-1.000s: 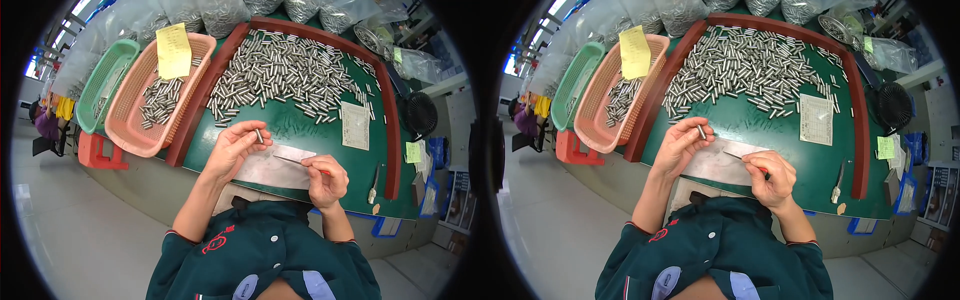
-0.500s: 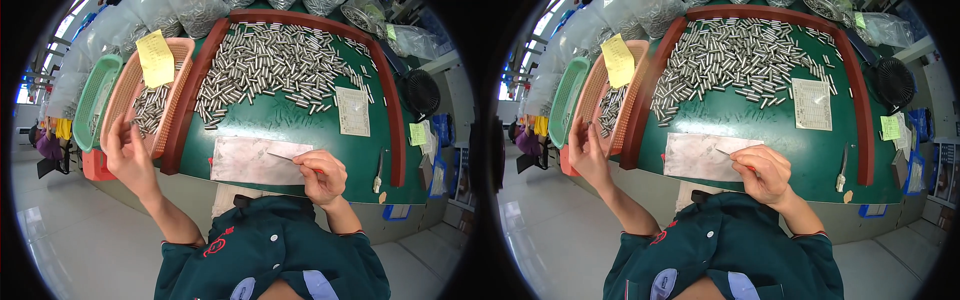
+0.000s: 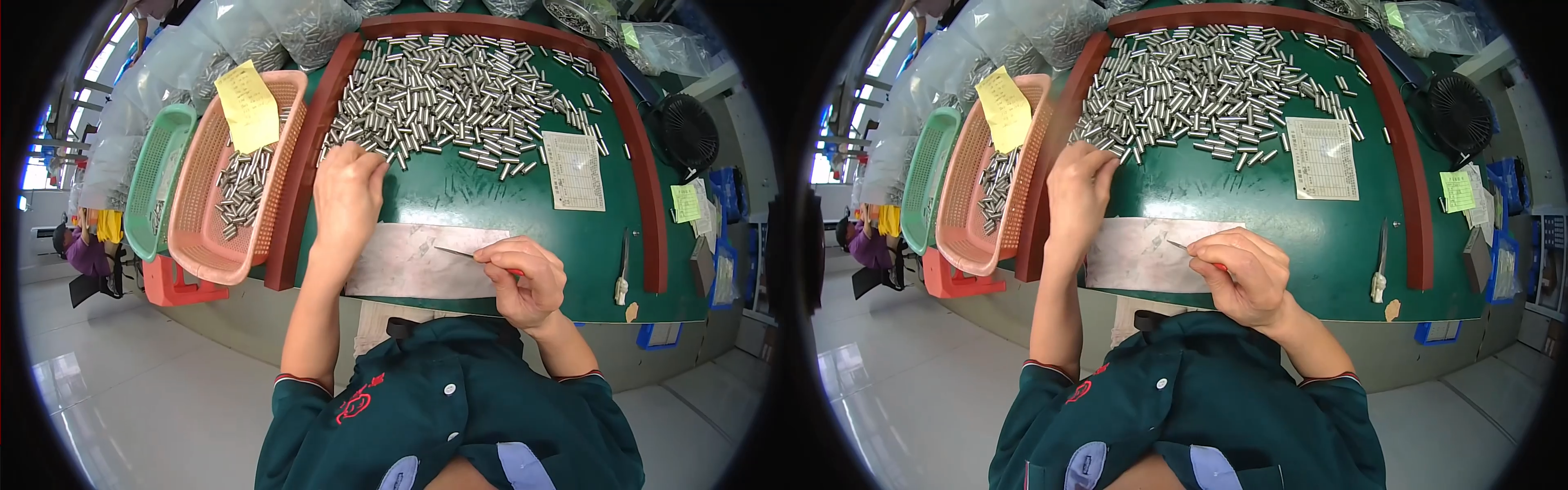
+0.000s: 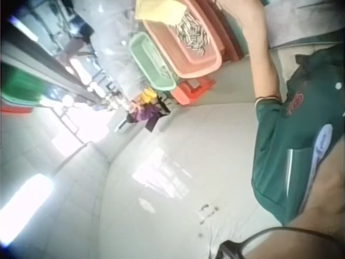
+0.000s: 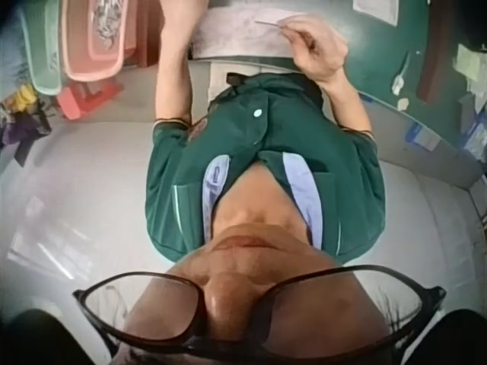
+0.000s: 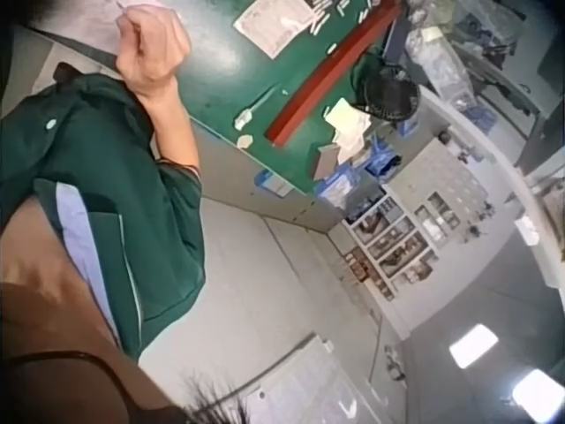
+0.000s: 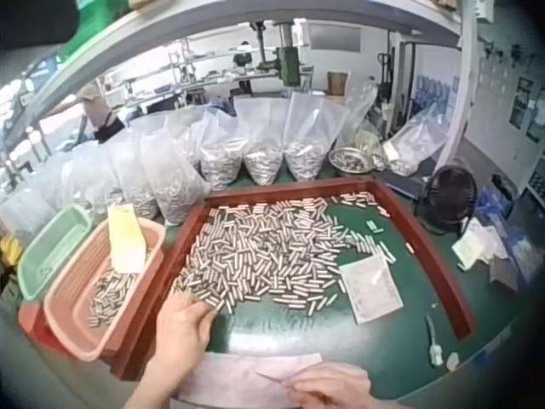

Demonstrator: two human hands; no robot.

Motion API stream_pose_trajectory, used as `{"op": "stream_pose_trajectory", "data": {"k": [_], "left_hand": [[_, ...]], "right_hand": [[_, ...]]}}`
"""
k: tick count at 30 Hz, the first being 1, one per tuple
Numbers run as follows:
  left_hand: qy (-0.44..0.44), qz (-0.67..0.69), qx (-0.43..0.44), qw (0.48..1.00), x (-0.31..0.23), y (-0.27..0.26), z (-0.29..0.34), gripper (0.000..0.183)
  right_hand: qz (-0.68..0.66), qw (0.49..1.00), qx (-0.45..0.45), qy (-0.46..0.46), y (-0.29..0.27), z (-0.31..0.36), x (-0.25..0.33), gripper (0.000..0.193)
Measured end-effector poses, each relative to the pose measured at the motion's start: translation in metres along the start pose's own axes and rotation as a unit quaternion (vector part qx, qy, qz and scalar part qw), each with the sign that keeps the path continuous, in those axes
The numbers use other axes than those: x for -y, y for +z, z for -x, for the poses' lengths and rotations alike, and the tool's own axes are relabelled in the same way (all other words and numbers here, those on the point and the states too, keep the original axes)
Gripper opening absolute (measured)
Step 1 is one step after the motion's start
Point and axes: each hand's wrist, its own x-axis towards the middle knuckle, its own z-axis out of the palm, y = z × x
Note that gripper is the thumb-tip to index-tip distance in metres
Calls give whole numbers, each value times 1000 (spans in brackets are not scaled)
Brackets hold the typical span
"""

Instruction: Inspecting and cleaning the interior of small cylindrical metal tubes using a thin needle probe.

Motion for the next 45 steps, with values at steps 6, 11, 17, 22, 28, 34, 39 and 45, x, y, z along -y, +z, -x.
{"op": "stream_pose_trajectory", "data": {"k": [6,11,17,22,28,34,39,45], "left_hand": [[-13,-60,43,997,1,23,-4,13],[-8,-93,56,994,1,23,-2,12],[-161,295,113,935,-34,-4,10,12],[-368,642,177,649,-42,10,49,13],[-368,627,176,664,-41,16,56,13],[-369,615,185,672,-41,16,55,14],[-369,613,185,674,-42,17,55,14],[-371,615,182,671,-42,16,55,13]], "right_hand": [[8,999,25,-21,-4,0,-1,17],[4,999,26,-29,-4,-1,-1,18],[-10,998,-52,-42,-16,7,-3,14],[-25,996,-69,-58,-18,9,-5,16],[23,998,0,-55,-19,6,-3,15],[29,998,-12,-55,-15,9,-6,16],[33,998,-10,-60,-15,8,-6,14],[47,997,14,-58,-18,4,-1,11]]}}
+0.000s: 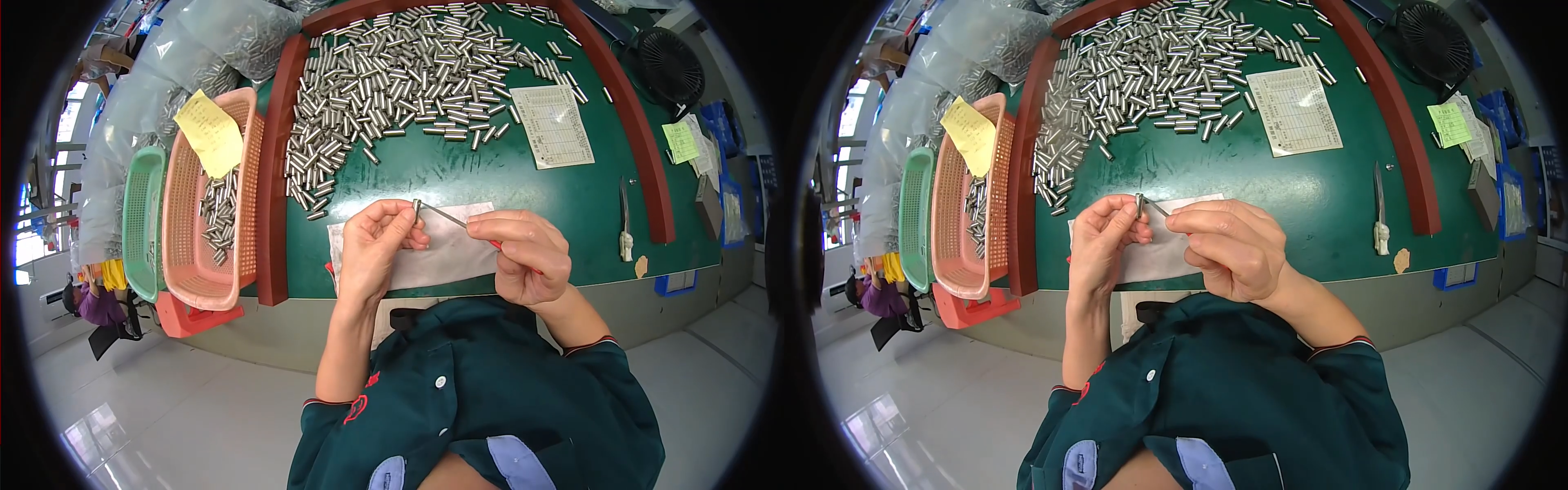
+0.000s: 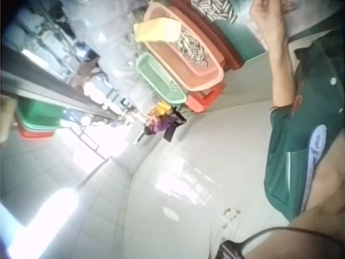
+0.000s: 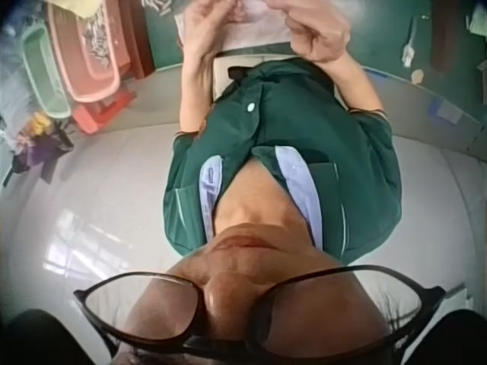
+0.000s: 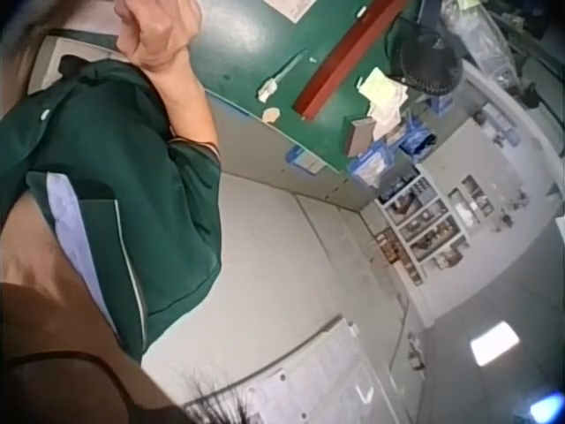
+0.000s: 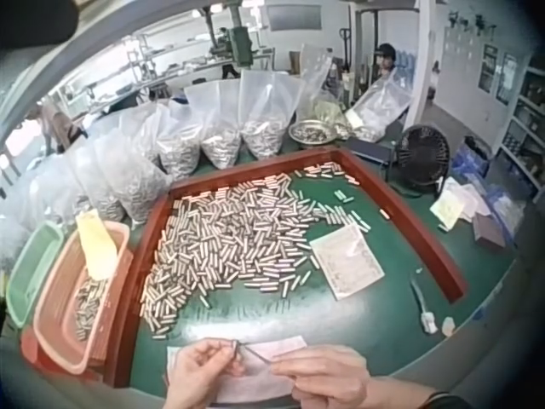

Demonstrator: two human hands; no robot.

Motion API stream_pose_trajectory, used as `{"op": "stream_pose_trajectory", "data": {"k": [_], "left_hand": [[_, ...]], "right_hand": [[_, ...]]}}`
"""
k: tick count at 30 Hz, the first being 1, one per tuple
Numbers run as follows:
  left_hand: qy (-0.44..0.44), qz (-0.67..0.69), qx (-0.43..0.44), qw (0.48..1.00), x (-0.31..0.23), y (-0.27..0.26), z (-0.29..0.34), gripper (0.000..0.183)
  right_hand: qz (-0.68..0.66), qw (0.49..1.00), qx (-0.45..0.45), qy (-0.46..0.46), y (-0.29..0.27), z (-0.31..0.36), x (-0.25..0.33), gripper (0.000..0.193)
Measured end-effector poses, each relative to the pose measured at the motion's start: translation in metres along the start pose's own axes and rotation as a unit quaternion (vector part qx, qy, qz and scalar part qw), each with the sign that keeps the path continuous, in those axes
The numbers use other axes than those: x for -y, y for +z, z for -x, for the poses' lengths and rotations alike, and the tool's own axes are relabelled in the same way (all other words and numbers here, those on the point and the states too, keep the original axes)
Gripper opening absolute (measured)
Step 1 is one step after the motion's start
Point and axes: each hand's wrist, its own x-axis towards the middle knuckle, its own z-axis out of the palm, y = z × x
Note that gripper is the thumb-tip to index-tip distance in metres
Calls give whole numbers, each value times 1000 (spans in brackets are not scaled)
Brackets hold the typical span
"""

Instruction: Inspecting and cleaning the interior of small cylindrical metal tubes using a thin needle probe.

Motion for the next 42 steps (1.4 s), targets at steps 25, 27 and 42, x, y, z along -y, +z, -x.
{"op": "stream_pose_trajectory", "data": {"k": [25,27,42], "left_hand": [[23,-12,-5,1000,5,3,2,15],[36,-12,-13,999,7,3,2,15],[94,30,-73,992,5,10,2,7]], "right_hand": [[-21,999,3,-26,6,3,-1,33],[-2,1000,19,-23,3,0,2,31],[-90,993,50,-58,-3,4,4,26]]}}
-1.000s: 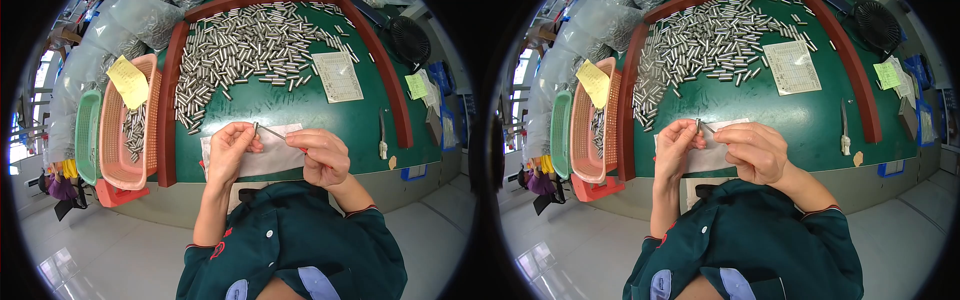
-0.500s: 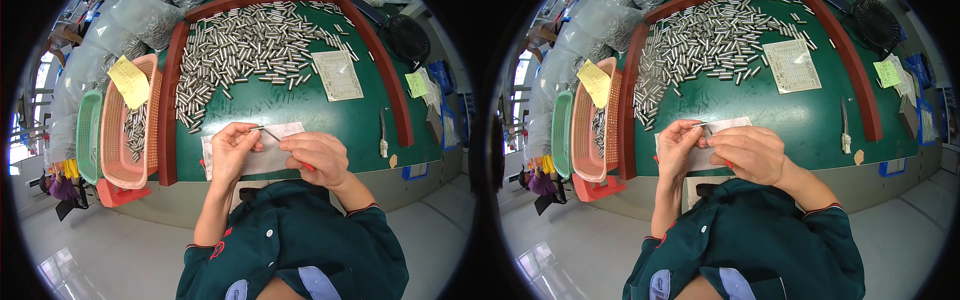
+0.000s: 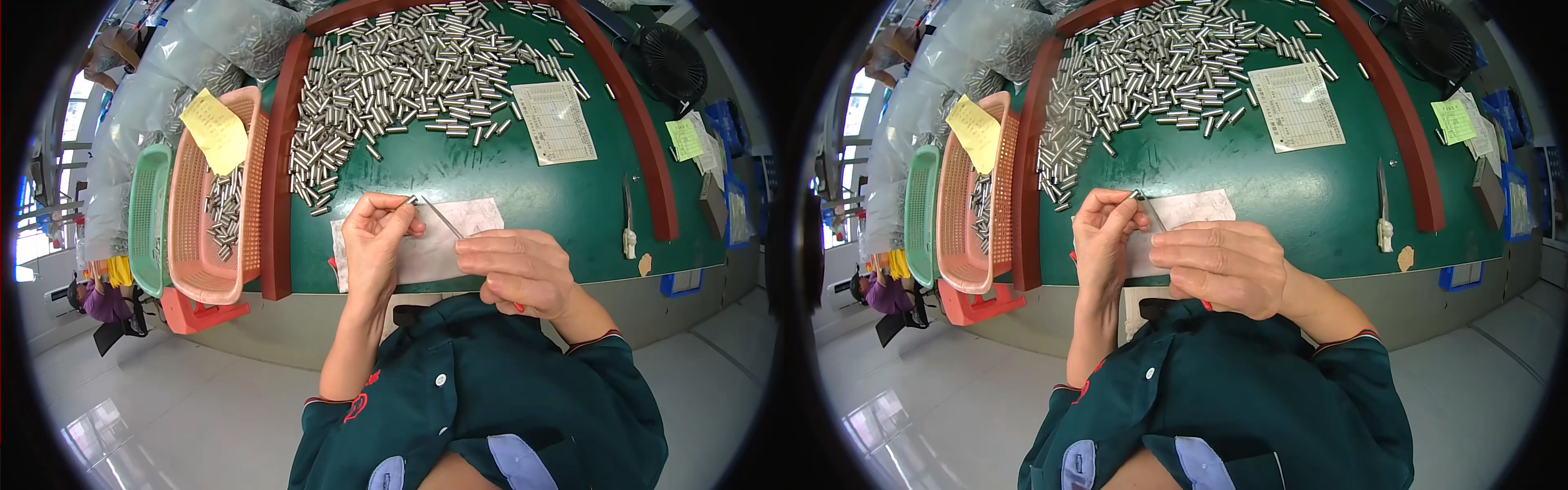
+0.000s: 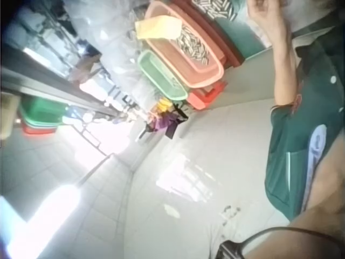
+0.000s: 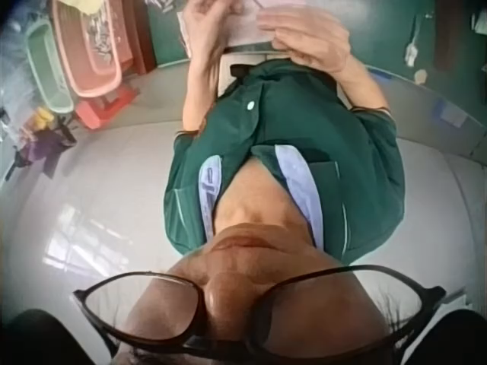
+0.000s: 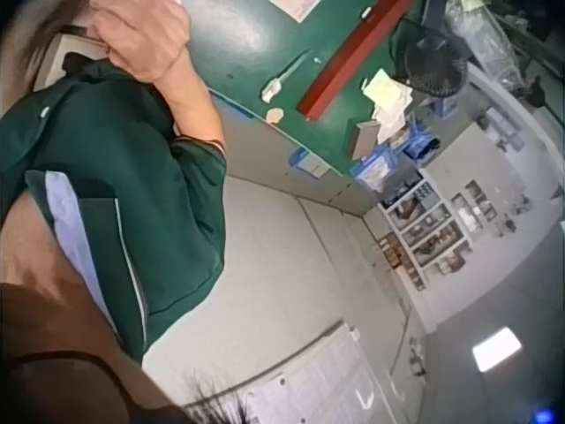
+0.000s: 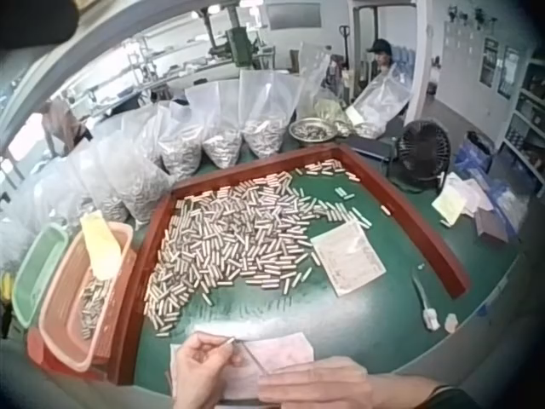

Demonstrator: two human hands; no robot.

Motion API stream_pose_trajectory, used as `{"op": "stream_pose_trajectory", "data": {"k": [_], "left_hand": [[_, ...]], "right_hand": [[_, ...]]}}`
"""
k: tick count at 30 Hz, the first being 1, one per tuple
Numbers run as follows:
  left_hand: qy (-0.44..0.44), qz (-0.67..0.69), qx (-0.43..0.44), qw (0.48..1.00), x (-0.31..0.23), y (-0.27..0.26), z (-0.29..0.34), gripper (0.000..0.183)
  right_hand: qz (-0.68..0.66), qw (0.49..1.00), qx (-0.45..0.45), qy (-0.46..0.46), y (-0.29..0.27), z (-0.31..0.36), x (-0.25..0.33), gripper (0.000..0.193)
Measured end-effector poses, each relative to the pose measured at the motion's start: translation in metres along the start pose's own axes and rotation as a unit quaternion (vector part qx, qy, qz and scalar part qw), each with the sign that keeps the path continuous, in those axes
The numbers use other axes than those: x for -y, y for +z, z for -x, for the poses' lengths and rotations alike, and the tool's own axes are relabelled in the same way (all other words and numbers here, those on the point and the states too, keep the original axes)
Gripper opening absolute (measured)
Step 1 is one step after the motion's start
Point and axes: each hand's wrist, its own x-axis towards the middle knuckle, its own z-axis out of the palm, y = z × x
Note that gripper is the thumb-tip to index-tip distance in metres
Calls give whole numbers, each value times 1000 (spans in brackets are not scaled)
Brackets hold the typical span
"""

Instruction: Inspecting and cleaning the interior of small cylindrical metal tubes using a thin needle probe.

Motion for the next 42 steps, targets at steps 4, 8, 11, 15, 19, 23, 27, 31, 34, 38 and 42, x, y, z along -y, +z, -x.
{"op": "stream_pose_trajectory", "data": {"k": [4,8,11,15,19,23,27,31,34,38,42], "left_hand": [[-11,-3,3,1000,0,0,0,7],[-14,-3,4,1000,0,-1,-1,7],[-12,-3,7,1000,0,0,-1,7],[-18,-9,5,1000,-1,0,0,8],[-8,-13,4,1000,0,0,1,5],[-28,1,12,1000,-3,0,0,16],[-41,-18,16,999,-6,0,1,19],[-47,-18,15,999,-7,1,1,21],[-50,-23,17,998,-6,1,1,21],[-55,-45,30,997,-7,0,1,21],[-44,-72,39,996,-4,1,2,20]], "right_hand": [[2,1000,-6,-3,2,-1,-1,27],[-8,1000,0,-4,2,-3,-1,26],[-5,1000,-2,-4,3,-2,-2,25],[2,1000,14,11,2,-4,-1,25],[-7,1000,0,-5,1,-1,-1,25],[-11,1000,-8,-13,2,-1,-2,25],[-16,1000,-7,-19,2,-1,-2,26],[-4,1000,-6,-17,2,0,-1,26],[-12,1000,-11,-20,3,-1,-3,26],[0,1000,-7,-18,5,-3,-2,25],[13,1000,5,1,9,-3,-4,26]]}}
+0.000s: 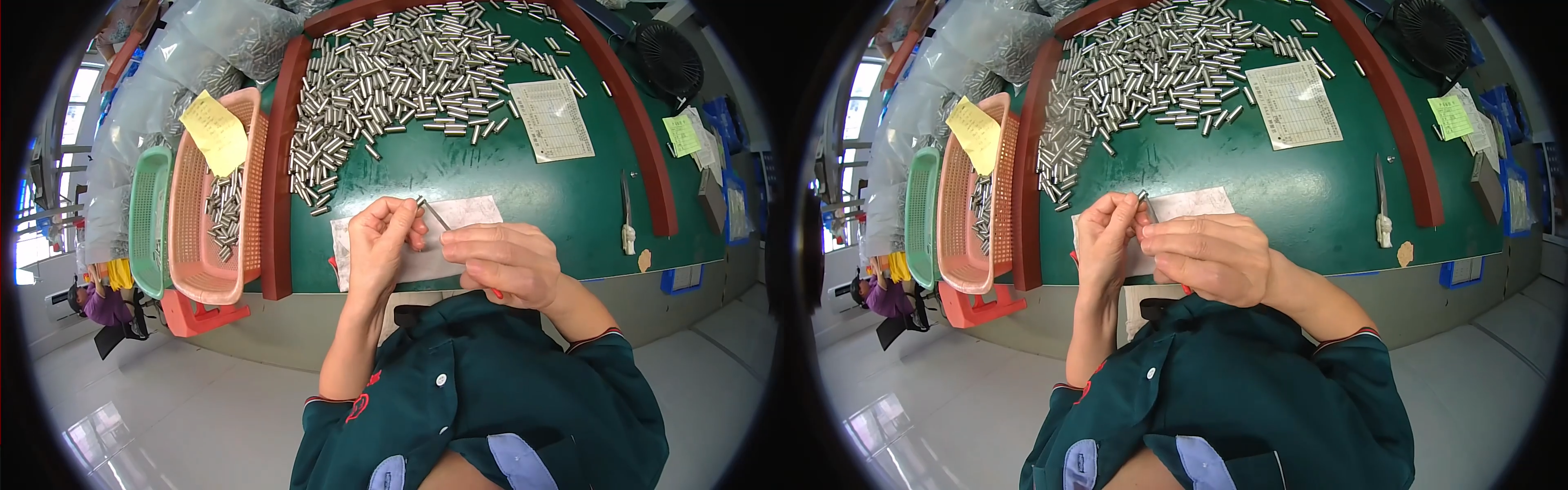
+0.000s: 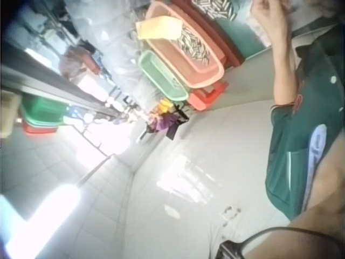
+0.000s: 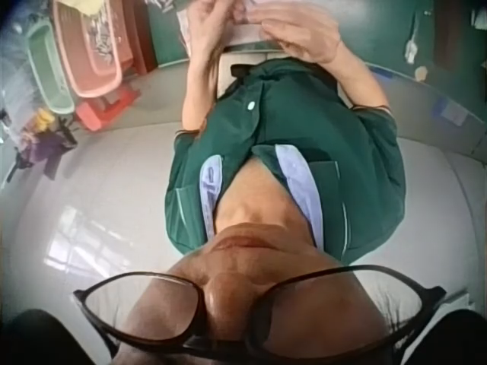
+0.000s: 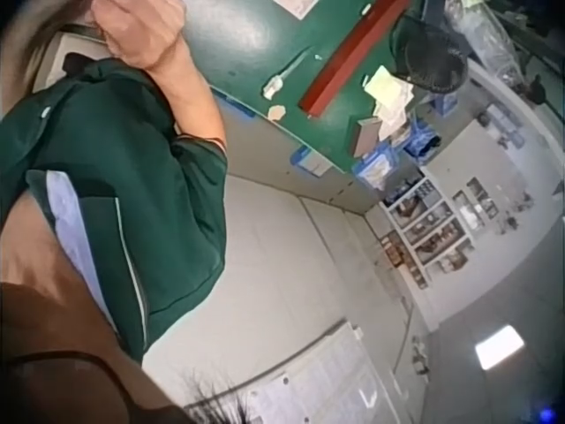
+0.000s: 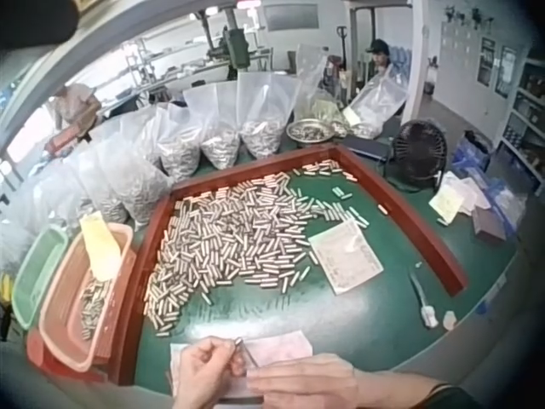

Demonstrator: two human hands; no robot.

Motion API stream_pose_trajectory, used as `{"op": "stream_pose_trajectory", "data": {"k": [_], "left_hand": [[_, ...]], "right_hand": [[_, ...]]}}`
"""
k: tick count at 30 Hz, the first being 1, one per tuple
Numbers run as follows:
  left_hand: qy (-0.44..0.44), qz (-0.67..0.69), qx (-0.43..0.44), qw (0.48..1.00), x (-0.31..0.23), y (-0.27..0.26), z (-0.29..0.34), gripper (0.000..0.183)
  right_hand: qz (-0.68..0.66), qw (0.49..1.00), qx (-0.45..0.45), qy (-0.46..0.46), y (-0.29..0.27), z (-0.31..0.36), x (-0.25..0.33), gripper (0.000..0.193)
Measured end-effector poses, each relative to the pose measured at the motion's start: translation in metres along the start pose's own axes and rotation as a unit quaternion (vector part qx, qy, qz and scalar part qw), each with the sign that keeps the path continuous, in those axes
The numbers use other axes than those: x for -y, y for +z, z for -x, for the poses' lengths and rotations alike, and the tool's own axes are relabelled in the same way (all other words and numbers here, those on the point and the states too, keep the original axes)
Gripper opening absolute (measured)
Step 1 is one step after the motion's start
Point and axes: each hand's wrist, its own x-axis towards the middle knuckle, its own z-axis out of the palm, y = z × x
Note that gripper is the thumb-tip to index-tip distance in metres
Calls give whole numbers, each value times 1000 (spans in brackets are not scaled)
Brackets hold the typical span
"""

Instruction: Inspecting and cleaning the interior of small cylindrical metal tubes using a thin needle probe.

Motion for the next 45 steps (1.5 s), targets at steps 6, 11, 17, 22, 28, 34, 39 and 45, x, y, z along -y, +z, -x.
{"op": "stream_pose_trajectory", "data": {"k": [6,11,17,22,28,34,39,45], "left_hand": [[28,-10,9,1000,4,0,0,15],[30,46,-21,998,6,-1,-1,8],[33,51,-15,998,5,-1,0,9],[59,55,-36,996,7,-1,0,9],[56,85,-41,994,8,-3,-2,11],[36,100,-20,994,6,-7,-1,11],[25,82,-3,996,5,-7,0,11],[22,78,-1,997,4,-7,0,13]], "right_hand": [[-27,999,-19,2,3,4,1,27],[-6,999,34,-13,-2,0,2,18],[4,999,45,-18,-2,-3,3,19],[-12,998,27,-50,-2,3,4,15],[16,999,-31,8,-14,2,5,20],[-32,994,-80,64,-7,3,3,14],[-42,995,-70,66,-5,3,1,13],[-55,992,-84,79,-4,3,2,12]]}}
